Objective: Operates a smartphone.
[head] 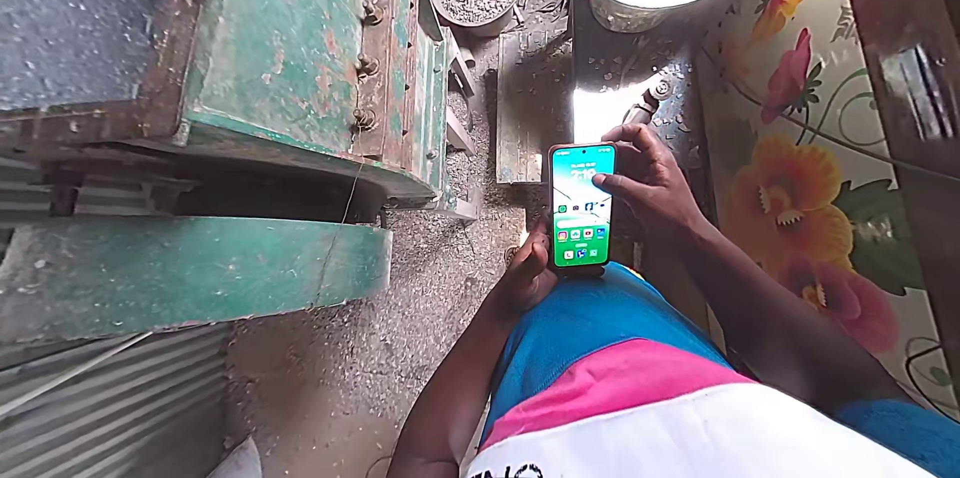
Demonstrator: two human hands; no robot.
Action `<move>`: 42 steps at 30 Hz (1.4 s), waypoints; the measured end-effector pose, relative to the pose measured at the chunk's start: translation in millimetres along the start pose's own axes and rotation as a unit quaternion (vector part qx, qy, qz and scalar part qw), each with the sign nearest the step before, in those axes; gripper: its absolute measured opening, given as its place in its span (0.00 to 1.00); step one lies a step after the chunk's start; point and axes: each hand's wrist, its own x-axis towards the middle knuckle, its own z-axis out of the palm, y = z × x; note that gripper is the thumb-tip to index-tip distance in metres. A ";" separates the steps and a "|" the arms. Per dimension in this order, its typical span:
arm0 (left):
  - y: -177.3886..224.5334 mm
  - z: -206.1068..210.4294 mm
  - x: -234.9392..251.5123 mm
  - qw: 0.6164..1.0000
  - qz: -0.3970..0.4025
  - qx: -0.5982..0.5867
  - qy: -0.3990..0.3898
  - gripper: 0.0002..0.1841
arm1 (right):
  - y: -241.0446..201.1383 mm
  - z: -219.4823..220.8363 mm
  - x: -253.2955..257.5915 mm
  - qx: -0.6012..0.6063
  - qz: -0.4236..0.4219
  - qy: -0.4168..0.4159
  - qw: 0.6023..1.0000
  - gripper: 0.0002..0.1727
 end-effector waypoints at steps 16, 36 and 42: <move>1.4 4.1 1.9 1.000 -0.017 0.008 0.000 0.51 | 5.9 8.0 -8.8 0.003 0.005 0.067 0.998 0.20; -3.9 1.8 0.9 1.000 -0.018 -0.013 -0.006 0.48 | 12.3 2.6 -14.2 0.010 0.020 0.042 0.999 0.31; -4.6 -1.1 0.9 1.000 -0.021 -0.009 -0.011 0.49 | 14.4 1.5 -13.4 0.008 0.016 0.036 0.999 0.32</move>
